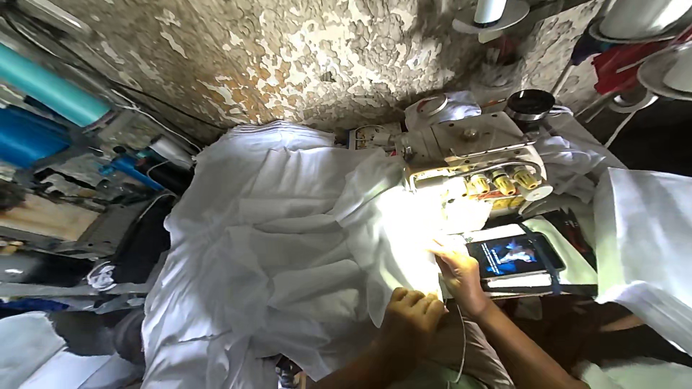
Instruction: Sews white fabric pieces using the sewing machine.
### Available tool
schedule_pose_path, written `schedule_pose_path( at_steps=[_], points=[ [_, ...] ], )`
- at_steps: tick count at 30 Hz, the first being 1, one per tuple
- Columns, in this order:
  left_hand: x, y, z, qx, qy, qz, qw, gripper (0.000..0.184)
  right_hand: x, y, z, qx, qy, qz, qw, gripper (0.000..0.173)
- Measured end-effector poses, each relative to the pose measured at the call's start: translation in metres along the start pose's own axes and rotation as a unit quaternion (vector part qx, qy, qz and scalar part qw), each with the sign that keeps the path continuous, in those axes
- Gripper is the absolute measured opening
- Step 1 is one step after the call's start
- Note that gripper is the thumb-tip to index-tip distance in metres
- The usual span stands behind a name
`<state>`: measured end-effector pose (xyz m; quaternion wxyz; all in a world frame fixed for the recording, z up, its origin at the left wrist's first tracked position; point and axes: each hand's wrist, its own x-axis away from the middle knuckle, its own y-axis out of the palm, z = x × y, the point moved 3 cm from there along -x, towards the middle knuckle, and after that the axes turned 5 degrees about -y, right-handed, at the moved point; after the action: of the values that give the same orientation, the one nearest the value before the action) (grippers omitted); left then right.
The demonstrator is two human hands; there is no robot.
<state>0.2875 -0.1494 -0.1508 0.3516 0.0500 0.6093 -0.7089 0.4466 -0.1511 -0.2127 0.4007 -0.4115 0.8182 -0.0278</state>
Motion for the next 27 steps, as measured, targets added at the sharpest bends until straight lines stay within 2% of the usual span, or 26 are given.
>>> schedule_pose_path(
  at_steps=[2, 3, 5, 7, 10, 13, 16, 24, 27],
  points=[
    [-0.005, 0.007, -0.004, -0.02, 0.004, 0.018, 1.0, 0.017, 0.009, 0.008, -0.011, -0.048, 0.153, 0.044, 0.986, 0.023],
    [-0.008, 0.009, -0.007, -0.029, 0.005, 0.026, 0.999, 0.018, 0.013, 0.008, -0.017, -0.093, 0.226, 0.033, 0.969, 0.033],
    [-0.014, 0.013, -0.013, -0.042, 0.008, 0.039, 0.998, 0.018, 0.025, 0.012, -0.025, -0.167, 0.313, -0.003, 0.935, 0.035],
    [-0.02, 0.015, -0.019, -0.047, 0.016, 0.048, 0.998, 0.018, 0.039, 0.017, -0.035, -0.137, 0.299, -0.057, 0.943, 0.022],
    [-0.029, 0.018, -0.028, -0.06, 0.027, 0.059, 0.996, 0.018, 0.046, 0.025, -0.052, -0.074, 0.217, -0.118, 0.966, 0.02],
    [-0.041, 0.018, -0.035, -0.086, 0.035, 0.077, 0.993, 0.018, 0.04, 0.03, -0.055, -0.075, 0.197, -0.169, 0.963, 0.024],
    [-0.056, 0.019, -0.042, -0.094, 0.039, 0.091, 0.991, 0.015, 0.043, 0.038, -0.051, -0.067, 0.133, -0.152, 0.977, 0.024],
    [-0.08, 0.035, -0.067, -0.124, 0.03, 0.08, 0.989, 0.012, 0.06, 0.049, -0.028, -0.07, 0.061, -0.085, 0.992, 0.027],
    [-0.079, 0.037, -0.075, -0.12, 0.017, 0.072, 0.99, 0.015, 0.062, 0.052, -0.024, -0.09, 0.062, -0.092, 0.99, 0.025]
  ],
)
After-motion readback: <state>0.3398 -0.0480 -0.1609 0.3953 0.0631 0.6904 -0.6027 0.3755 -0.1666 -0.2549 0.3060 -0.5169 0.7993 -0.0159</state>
